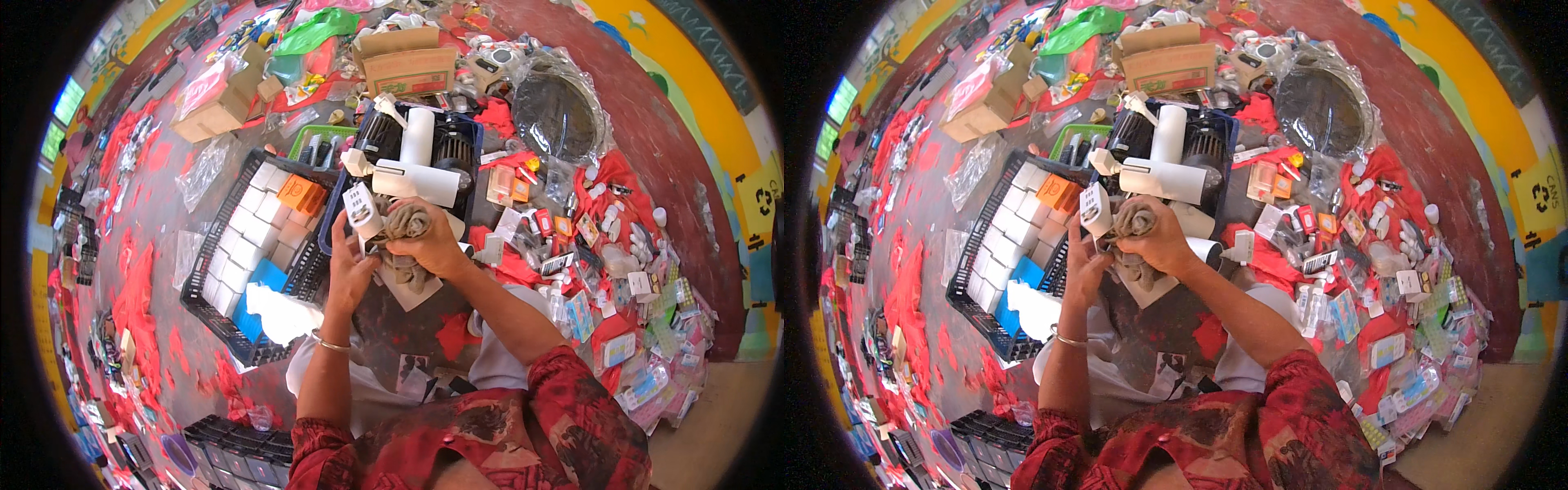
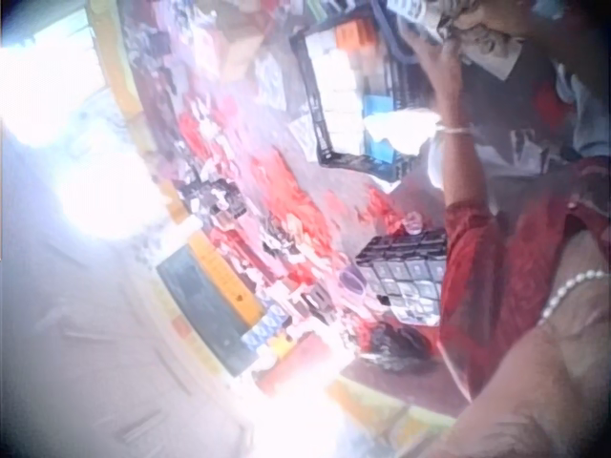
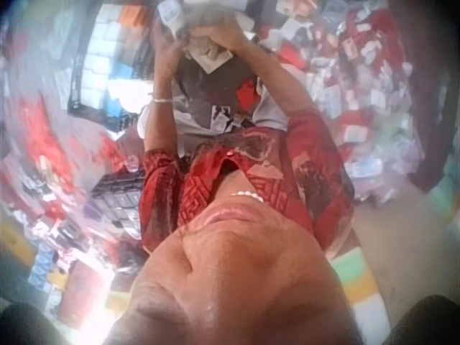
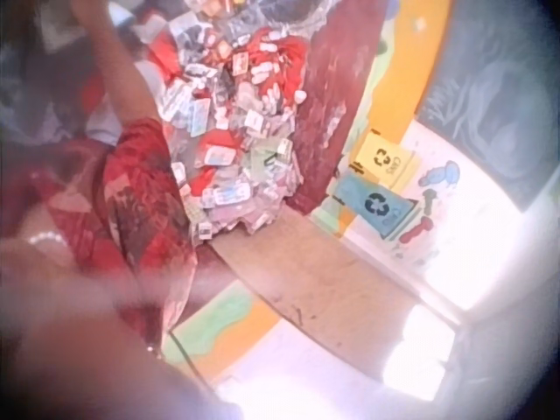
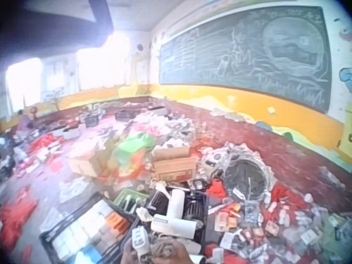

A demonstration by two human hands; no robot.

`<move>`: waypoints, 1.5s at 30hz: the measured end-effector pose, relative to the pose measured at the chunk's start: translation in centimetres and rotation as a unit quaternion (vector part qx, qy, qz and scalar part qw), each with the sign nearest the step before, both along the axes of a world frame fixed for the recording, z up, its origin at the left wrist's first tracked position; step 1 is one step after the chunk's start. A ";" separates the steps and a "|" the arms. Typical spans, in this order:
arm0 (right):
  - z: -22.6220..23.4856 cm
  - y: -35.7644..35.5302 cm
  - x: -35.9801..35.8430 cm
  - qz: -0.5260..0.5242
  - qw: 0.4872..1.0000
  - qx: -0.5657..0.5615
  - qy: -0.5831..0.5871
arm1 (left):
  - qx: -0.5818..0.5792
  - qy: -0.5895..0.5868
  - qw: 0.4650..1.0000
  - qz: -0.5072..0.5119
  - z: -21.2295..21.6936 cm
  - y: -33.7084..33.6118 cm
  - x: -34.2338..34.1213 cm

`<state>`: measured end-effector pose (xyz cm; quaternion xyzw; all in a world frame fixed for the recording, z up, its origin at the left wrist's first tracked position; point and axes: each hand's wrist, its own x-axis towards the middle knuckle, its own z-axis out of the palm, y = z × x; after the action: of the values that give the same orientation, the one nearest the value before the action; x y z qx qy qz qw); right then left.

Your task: The person wipes a white light fixture housing with a cloth, turning the object over to clean different parts by hand.

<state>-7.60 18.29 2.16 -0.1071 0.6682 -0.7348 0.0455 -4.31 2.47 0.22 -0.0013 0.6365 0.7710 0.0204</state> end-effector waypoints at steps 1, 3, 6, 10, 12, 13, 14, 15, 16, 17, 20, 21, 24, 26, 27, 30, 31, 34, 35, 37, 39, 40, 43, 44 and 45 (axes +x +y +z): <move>0.1 -0.3 0.2 -0.017 0.999 0.031 0.037 | -0.170 0.045 0.983 0.055 -0.4 0.0 0.3; 0.1 -0.7 0.5 -0.053 0.986 0.115 0.108 | -0.297 0.087 0.945 0.101 -0.9 -0.1 0.3; -0.4 -1.2 0.7 -0.102 0.962 0.193 0.163 | -0.253 0.088 0.957 0.111 -1.0 0.3 0.0; 0.1 -2.2 1.7 -0.103 0.937 0.194 0.271 | -0.255 0.151 0.940 0.169 -3.6 0.3 -0.5; -0.4 -2.1 1.6 -0.076 0.956 0.169 0.230 | -0.310 0.112 0.931 0.156 -2.9 -0.6 -0.4; -0.6 -2.0 1.4 -0.061 0.962 0.142 0.223 | -0.334 0.103 0.920 0.175 -1.2 -0.1 0.1; -0.4 -1.7 1.3 -0.052 0.962 0.136 0.229 | -0.360 0.097 0.907 0.197 0.5 0.3 0.6; -0.4 -1.4 1.3 -0.044 0.962 0.131 0.236 | -0.411 0.118 0.875 0.226 0.5 0.5 0.5; -0.1 -1.3 1.3 -0.030 0.961 0.121 0.245 | -0.434 0.172 0.852 0.235 0.0 -0.2 0.5; 0.2 -1.0 1.3 -0.012 0.962 0.144 0.231 | -0.459 0.177 0.841 0.225 -0.4 -0.7 0.2; -1.4 -1.2 1.3 -0.023 0.976 0.130 0.171 | -0.472 0.166 0.844 0.192 -1.2 -1.6 -0.4; -1.9 -1.1 1.0 -0.013 0.984 0.099 0.150 | -0.460 0.141 0.856 0.191 -0.3 -0.8 -0.4; 0.6 -0.1 0.8 0.122 0.967 -0.211 -0.077 | -0.476 0.133 0.850 0.183 0.0 -0.6 -0.4; 0.5 0.2 0.7 0.112 0.969 -0.198 -0.091 | -0.473 0.131 0.854 0.173 0.0 -0.9 -0.7; 0.5 0.5 0.4 0.111 0.975 -0.174 -0.078 | -0.455 0.120 0.866 0.168 0.1 -0.9 -0.9; -0.6 0.9 0.5 0.088 0.991 -0.096 -0.029 | -0.430 0.092 0.886 0.147 -0.7 -0.7 -0.4; -0.5 1.0 0.5 0.076 0.992 -0.091 -0.040 | -0.425 0.088 0.889 0.143 -0.5 -0.4 -0.4; -1.0 1.1 0.3 0.039 0.978 -0.160 -0.127 | -0.431 0.089 0.890 0.124 0.6 0.6 -0.2; -1.3 1.2 0.1 0.029 0.966 -0.196 -0.164 | -0.418 0.109 0.892 0.134 0.6 0.9 -0.2; -1.2 1.1 -0.1 0.005 0.958 -0.208 -0.196 | -0.392 0.175 0.892 0.141 0.1 1.1 -0.9; -1.3 0.7 -0.1 -0.012 0.956 -0.230 -0.182 | -0.399 0.175 0.890 0.139 0.0 0.9 -1.4; -1.5 0.5 0.0 -0.022 0.954 -0.241 -0.178 | -0.403 0.172 0.889 0.136 0.0 0.7 -1.4; -1.5 0.5 -0.5 -0.054 0.892 -0.328 -0.307 | -0.430 0.136 0.879 0.153 0.0 -0.1 -1.3; -1.6 0.6 -0.6 -0.057 0.861 -0.353 -0.362 | -0.407 0.140 0.887 0.168 0.0 0.0 -1.2; -1.8 1.1 -0.6 -0.070 0.851 -0.340 -0.395 | -0.383 0.143 0.894 0.184 0.1 0.6 -1.4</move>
<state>-8.23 19.39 0.41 0.2301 0.3077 -0.8979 0.2150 -5.69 3.07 0.32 -0.0157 0.8670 0.4491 -0.2151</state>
